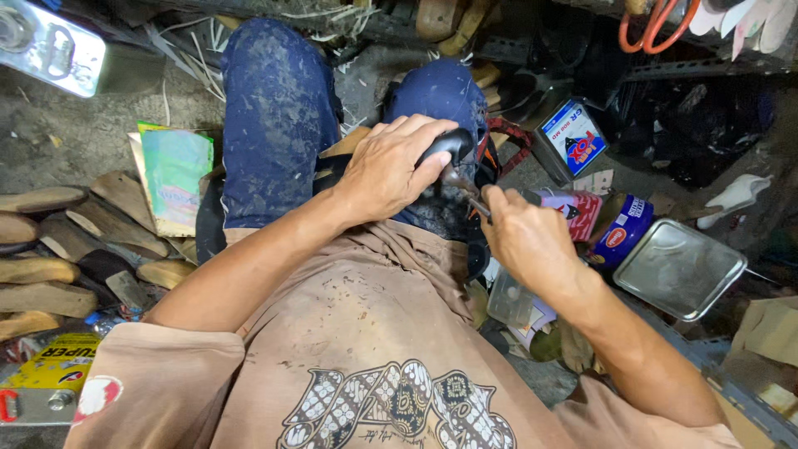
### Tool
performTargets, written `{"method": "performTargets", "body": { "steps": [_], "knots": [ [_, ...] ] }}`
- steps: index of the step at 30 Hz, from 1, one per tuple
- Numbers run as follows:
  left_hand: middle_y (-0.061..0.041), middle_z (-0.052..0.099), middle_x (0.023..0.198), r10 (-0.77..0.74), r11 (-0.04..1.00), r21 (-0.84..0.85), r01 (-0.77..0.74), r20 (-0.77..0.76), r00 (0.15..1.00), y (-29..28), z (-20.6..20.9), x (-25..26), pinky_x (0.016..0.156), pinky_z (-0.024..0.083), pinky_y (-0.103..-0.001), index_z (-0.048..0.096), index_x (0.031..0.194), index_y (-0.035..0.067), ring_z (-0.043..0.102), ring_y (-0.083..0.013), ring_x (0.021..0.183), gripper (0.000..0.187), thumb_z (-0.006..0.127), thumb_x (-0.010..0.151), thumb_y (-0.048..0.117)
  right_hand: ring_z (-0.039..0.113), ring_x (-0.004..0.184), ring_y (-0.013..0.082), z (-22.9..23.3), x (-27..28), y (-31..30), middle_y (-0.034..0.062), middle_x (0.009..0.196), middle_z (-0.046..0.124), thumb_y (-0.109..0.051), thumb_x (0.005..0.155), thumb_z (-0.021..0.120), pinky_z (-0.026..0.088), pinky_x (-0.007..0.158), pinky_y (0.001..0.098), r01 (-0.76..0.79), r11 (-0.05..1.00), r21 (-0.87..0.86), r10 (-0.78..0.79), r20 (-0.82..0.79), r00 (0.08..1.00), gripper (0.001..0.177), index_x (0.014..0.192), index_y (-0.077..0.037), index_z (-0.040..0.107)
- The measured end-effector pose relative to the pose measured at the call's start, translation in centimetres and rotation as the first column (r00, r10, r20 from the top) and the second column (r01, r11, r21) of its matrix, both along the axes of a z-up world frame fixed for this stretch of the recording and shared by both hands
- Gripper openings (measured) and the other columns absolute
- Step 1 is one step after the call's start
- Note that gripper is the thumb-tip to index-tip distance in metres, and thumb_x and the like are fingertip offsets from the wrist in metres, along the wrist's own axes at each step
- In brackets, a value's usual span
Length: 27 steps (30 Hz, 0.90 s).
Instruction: The person sits on the floor and uses a hammer to tap the sole of a black shoe held on their lap. They repeatedly adjust the shoe's position and tap different areas of the sole and heel with the hammer.
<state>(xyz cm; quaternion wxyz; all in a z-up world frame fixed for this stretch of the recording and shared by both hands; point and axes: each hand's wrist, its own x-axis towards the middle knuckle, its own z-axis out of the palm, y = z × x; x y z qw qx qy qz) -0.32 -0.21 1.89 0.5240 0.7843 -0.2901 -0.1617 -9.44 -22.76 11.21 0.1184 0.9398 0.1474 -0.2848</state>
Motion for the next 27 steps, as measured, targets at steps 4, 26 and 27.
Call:
{"method": "performTargets", "body": {
  "steps": [4,26,27],
  "knots": [
    [-0.008,0.065,0.115,0.035,0.999,0.022,-0.037,0.085,0.996,-0.4,-0.9,0.2,0.086,0.052,-0.047,0.056,0.138,0.014,0.065,-0.0317,0.106,0.041,0.049,0.103,0.036,0.073,0.069,0.0380,2.0,3.0,0.5,0.0080,0.089,0.065,-0.031,0.094,0.062,0.061,0.064,0.0520,0.052,0.986,0.155,-0.050,-0.017,0.999,0.032,0.121,-0.014,0.061],
    [-0.015,0.067,0.115,-0.052,0.995,-0.078,0.056,0.055,0.997,0.0,-1.1,1.6,0.088,0.054,-0.046,0.057,0.136,0.009,0.067,-0.0367,0.107,0.039,0.045,0.105,0.030,0.070,0.071,0.0331,1.2,4.2,-4.1,0.0022,0.087,0.061,-0.028,0.098,0.062,0.058,0.060,0.0469,0.007,0.940,0.341,-0.012,0.013,1.000,0.028,0.126,-0.026,0.061],
    [-0.015,0.067,0.115,-0.052,0.996,-0.076,0.056,0.053,0.997,0.2,-0.9,1.7,0.088,0.054,-0.046,0.057,0.136,0.009,0.067,-0.0367,0.107,0.039,0.045,0.105,0.030,0.070,0.071,0.0331,1.0,3.9,-3.9,0.0022,0.087,0.061,-0.028,0.098,0.062,0.058,0.060,0.0469,0.007,0.939,0.343,-0.012,0.011,1.000,0.028,0.126,-0.026,0.061]
  ]
}}
